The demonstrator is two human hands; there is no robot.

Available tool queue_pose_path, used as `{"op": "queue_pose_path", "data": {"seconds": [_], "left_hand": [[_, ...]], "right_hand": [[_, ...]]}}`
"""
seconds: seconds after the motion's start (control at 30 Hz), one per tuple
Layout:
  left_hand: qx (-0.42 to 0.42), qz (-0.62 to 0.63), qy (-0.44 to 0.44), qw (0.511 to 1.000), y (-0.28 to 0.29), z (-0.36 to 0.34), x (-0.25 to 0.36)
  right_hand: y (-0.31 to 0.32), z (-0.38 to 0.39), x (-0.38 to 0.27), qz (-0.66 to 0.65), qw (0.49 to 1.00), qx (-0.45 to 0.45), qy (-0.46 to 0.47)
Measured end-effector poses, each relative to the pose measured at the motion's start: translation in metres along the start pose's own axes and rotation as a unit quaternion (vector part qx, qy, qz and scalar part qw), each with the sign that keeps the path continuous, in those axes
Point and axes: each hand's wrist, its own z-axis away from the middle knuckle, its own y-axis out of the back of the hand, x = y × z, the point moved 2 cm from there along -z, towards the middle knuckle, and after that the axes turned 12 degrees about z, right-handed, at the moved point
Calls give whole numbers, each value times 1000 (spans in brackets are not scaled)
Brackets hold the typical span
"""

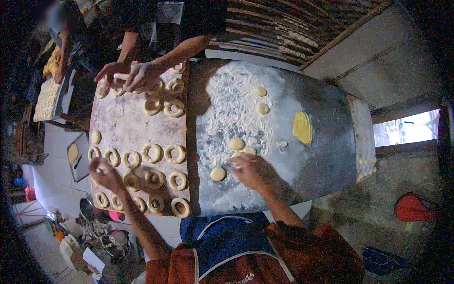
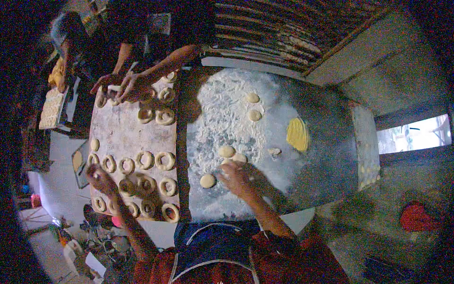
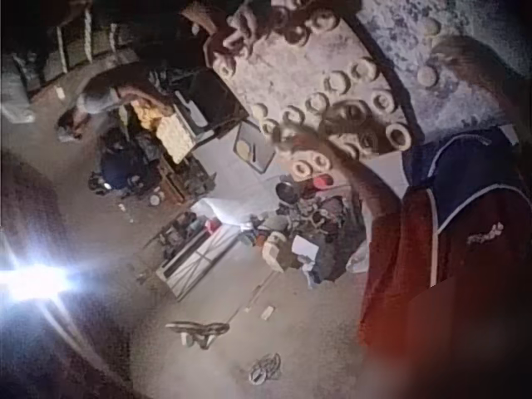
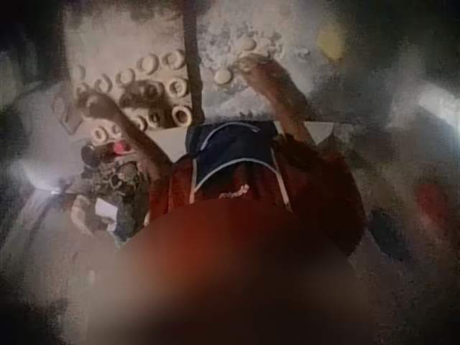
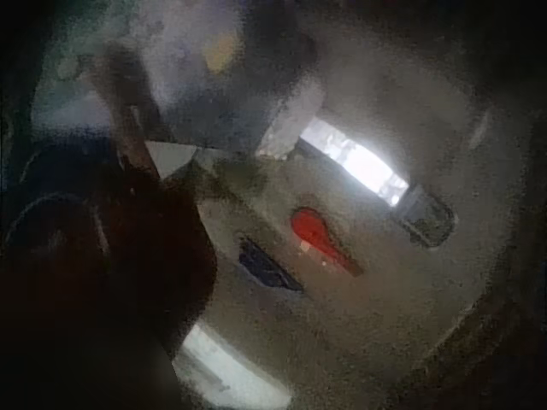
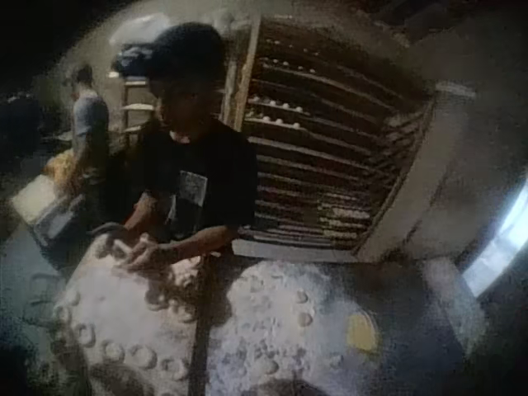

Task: The person shapes small dough balls into rings by hand and places them on a wooden board. Another person works alongside, also shaping dough and arranging it on trays.

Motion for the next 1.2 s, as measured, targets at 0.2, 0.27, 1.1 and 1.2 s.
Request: {"op": "queue_pose_path", "data": {"seconds": [0.2,0.27,1.1,1.2], "left_hand": [[-266,112,192,938,-62,198,127],[-329,95,225,912,-61,234,146],[-329,334,399,788,-117,398,215],[-395,425,445,682,-112,394,228]], "right_hand": [[-49,-10,-6,-49,982,34,178],[-29,-2,3,-216,974,-70,27],[16,97,111,-656,715,-236,40],[19,91,109,-779,598,-174,-72]]}}
